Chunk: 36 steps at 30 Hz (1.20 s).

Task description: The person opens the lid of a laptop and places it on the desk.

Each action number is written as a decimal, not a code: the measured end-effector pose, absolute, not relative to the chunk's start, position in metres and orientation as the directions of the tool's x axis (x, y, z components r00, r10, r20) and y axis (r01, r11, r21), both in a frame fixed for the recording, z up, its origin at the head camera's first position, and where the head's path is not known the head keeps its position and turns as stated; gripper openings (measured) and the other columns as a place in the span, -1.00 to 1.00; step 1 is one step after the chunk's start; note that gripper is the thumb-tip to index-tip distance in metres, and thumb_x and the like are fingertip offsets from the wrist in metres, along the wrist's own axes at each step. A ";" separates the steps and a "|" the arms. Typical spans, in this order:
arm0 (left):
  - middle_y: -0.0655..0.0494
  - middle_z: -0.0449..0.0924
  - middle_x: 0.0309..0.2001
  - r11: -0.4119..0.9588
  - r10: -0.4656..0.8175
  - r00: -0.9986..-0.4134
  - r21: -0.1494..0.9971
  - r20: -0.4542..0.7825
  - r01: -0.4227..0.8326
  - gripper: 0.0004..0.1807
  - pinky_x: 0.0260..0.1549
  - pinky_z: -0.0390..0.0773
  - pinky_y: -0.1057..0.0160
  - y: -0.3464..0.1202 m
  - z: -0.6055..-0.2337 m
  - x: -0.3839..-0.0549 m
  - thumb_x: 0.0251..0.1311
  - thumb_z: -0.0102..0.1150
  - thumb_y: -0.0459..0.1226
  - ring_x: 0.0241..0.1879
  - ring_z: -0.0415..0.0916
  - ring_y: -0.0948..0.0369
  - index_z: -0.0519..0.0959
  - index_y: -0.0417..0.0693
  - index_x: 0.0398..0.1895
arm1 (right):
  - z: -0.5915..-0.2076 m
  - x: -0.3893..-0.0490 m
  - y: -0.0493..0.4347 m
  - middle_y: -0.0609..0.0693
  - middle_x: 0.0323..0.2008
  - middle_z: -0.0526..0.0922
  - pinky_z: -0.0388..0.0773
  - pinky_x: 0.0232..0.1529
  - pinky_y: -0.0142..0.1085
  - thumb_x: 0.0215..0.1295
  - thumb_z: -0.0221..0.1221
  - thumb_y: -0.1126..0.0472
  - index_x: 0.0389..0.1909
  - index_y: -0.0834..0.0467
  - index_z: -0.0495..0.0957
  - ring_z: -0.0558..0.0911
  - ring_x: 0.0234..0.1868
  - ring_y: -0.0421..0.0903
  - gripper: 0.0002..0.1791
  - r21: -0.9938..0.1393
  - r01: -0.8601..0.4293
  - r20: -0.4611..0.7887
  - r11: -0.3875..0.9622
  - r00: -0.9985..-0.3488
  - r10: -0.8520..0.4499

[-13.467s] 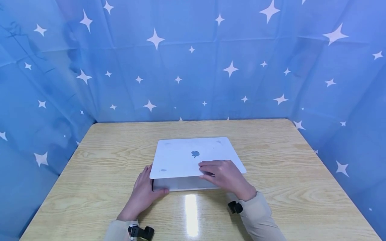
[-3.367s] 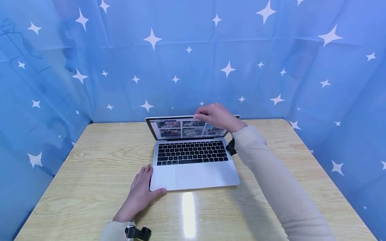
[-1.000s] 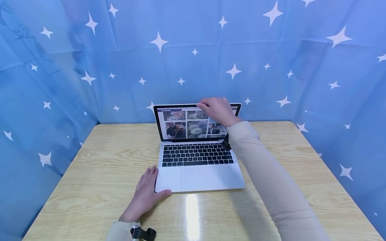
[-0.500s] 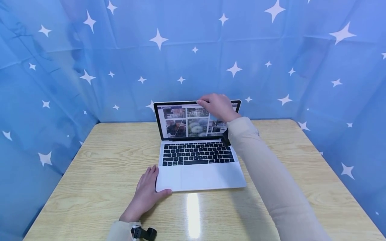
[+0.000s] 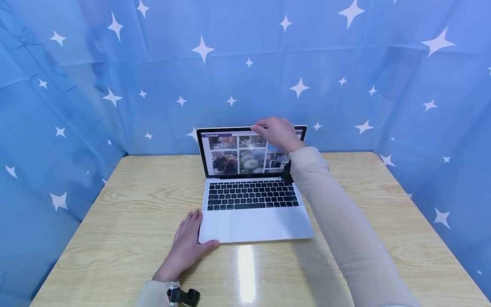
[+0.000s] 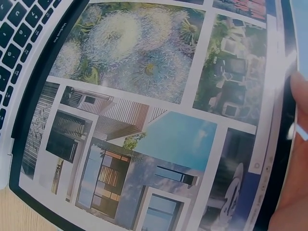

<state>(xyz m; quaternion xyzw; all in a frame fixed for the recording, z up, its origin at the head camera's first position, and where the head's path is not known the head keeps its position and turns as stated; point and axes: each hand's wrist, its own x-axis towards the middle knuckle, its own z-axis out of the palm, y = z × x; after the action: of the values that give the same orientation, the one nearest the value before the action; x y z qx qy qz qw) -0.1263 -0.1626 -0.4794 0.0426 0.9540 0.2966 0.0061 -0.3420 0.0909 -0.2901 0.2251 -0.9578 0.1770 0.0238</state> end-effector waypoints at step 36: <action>-0.19 -0.10 0.35 0.829 0.086 -0.996 0.557 -0.021 0.060 0.18 0.24 -0.22 -0.08 -0.161 -0.479 -0.127 -0.22 0.12 0.32 0.33 -0.28 -0.08 -0.01 -0.28 0.33 | -0.293 -0.352 0.088 -0.15 -0.02 0.54 -0.02 0.26 -0.03 0.31 -0.17 -0.17 0.00 -0.13 0.51 0.45 0.04 -0.12 -0.59 -0.302 -0.447 0.150 0.842 -0.895 -0.421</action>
<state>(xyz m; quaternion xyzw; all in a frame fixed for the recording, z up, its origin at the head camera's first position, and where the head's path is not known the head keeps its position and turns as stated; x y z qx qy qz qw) -0.1271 -0.1607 -0.4793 0.0382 0.9559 0.2902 0.0226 -0.3524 0.0884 -0.2927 0.2261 -0.9590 0.1665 0.0387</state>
